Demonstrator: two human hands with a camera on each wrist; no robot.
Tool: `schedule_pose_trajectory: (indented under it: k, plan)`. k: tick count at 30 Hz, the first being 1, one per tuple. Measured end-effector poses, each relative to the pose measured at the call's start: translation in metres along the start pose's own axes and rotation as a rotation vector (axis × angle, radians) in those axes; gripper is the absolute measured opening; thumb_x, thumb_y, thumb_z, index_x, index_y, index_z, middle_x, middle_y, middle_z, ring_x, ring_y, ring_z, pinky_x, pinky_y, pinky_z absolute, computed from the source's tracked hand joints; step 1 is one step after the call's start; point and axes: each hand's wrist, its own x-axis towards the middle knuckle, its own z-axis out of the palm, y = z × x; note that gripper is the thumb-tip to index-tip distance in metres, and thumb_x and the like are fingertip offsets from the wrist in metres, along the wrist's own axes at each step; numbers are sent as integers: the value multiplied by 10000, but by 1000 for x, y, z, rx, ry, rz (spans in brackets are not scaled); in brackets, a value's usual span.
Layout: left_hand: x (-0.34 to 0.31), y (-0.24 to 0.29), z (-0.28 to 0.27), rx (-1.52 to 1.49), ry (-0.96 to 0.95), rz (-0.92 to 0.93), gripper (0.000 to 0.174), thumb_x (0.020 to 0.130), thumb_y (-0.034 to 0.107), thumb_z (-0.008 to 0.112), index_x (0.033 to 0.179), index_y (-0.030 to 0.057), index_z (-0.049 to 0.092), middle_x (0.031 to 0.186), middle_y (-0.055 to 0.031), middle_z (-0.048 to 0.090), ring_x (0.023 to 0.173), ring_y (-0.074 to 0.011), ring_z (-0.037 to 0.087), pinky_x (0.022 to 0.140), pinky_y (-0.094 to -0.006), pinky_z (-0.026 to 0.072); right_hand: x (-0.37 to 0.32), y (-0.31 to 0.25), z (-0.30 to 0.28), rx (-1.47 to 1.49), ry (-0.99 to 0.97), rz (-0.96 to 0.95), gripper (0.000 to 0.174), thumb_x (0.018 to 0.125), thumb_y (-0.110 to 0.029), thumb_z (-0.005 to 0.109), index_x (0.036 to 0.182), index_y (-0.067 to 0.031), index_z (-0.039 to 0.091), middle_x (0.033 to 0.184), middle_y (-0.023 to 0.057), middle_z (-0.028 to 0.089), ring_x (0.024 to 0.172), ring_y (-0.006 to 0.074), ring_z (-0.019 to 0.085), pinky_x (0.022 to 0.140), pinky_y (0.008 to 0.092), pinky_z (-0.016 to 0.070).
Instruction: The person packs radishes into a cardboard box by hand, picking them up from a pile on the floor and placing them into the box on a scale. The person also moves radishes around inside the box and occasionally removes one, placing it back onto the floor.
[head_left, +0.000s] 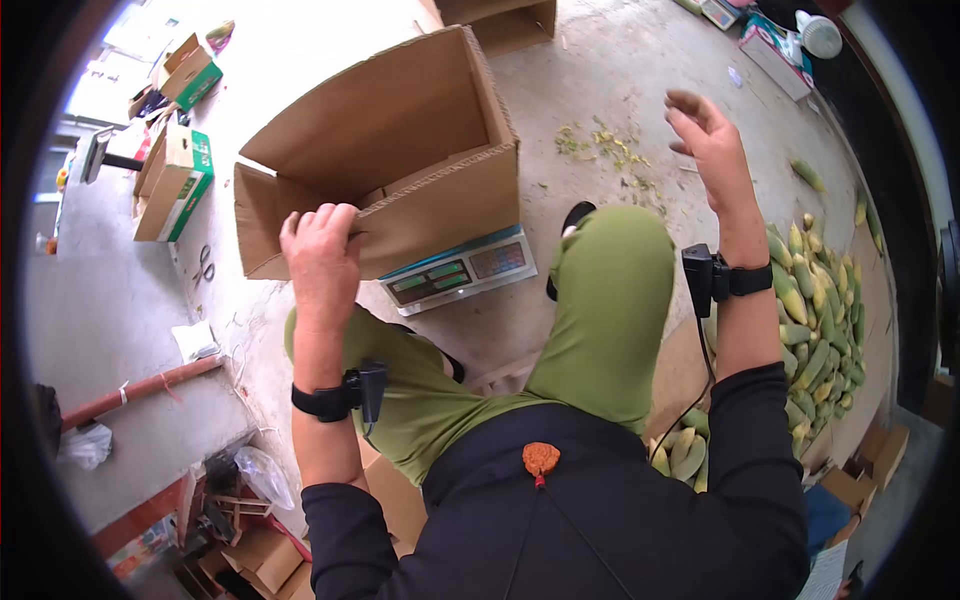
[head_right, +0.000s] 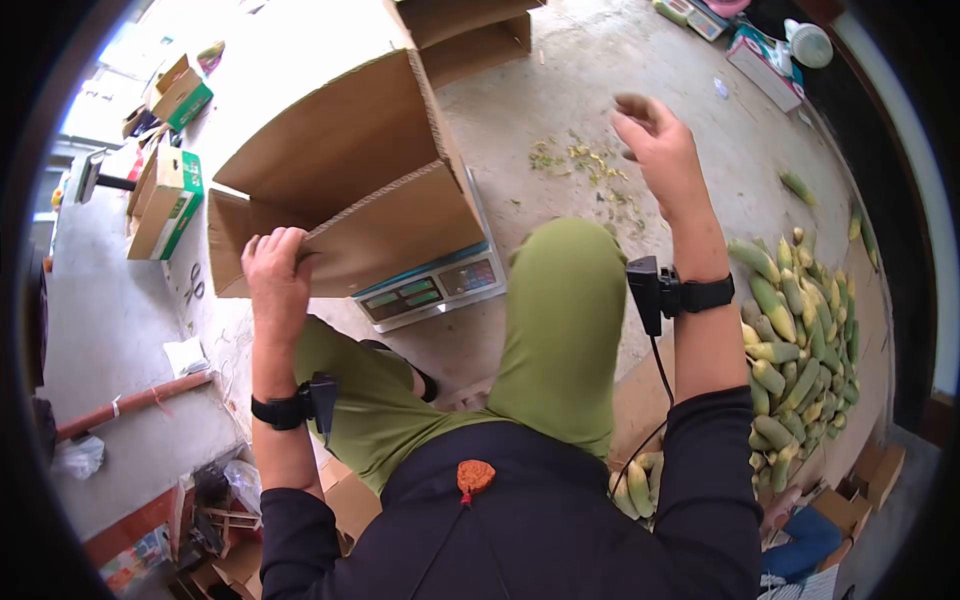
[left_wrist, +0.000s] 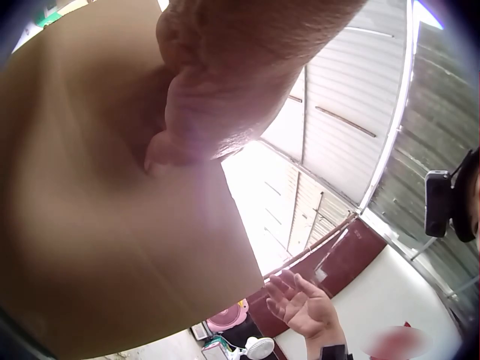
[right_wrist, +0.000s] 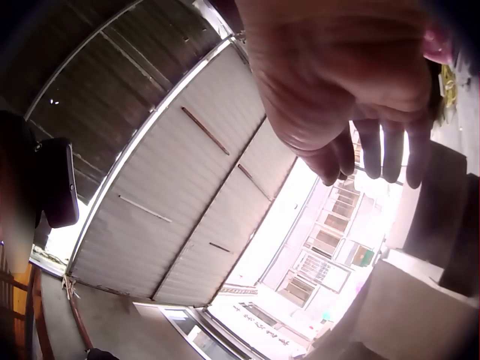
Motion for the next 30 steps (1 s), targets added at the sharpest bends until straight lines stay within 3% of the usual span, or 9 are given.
schedule_pose_trajectory:
  k: [7,11,13,15,21,24,28,29,30]
  plan:
    - [0,-8,2,-69,-31,97,257,694,40,643,928,57,537,888,-110,551,901,-313,524,937,-429,344,-89,192,-124,-350,263,399,317,811,-216,618,1066,-26,610,939,82,653,810,155,602,671,306,487]
    - [0,-5,4,-45,5,104,281,693,27,639,955,33,539,907,-127,550,903,-327,512,819,-402,378,-197,288,-145,-582,187,622,302,781,-171,588,1025,7,609,854,157,656,724,226,629,580,357,503]
    - [-2,-8,7,-53,5,100,276,711,48,637,967,33,537,911,-130,548,901,-331,510,811,-400,383,-246,290,-128,-565,103,962,296,775,-160,564,1009,15,610,833,169,653,704,266,633,546,378,508]
    - [-3,-11,9,-41,-29,105,272,729,68,631,980,32,533,925,-129,549,911,-331,512,817,-399,384,-295,309,-108,-521,68,1094,273,775,-159,554,976,15,615,810,168,650,658,283,629,519,397,505]
    - [-6,-14,13,-81,-59,92,261,751,64,627,991,30,533,927,-125,557,915,-323,523,820,-395,389,-360,313,-83,-467,-92,1218,235,770,-158,560,929,-6,643,824,159,657,708,298,647,563,407,523]
    - [-4,-11,11,-147,-62,76,248,738,21,625,973,20,546,890,-143,559,858,-340,537,752,-406,413,-363,321,-101,-372,57,1313,236,753,-165,582,915,-9,654,887,172,664,801,321,649,660,403,527]
    - [-4,-5,11,-161,-45,50,243,734,3,618,965,-3,540,881,-160,556,847,-355,534,738,-417,414,-378,349,-151,-567,257,1173,245,720,-201,639,885,-21,657,925,200,652,907,338,620,812,386,483]
    - [-4,-5,11,-158,-49,55,243,734,3,618,965,-3,540,881,-160,556,847,-355,534,738,-417,414,-380,357,-163,-618,295,1150,247,725,-208,641,889,-24,657,933,200,650,903,338,621,809,393,486]
    - [-4,-6,11,-175,-60,46,242,734,1,616,964,-4,541,880,-161,556,845,-355,535,736,-413,417,-385,361,-173,-692,345,1046,206,740,-146,622,888,-10,666,762,148,667,662,257,646,636,361,513]
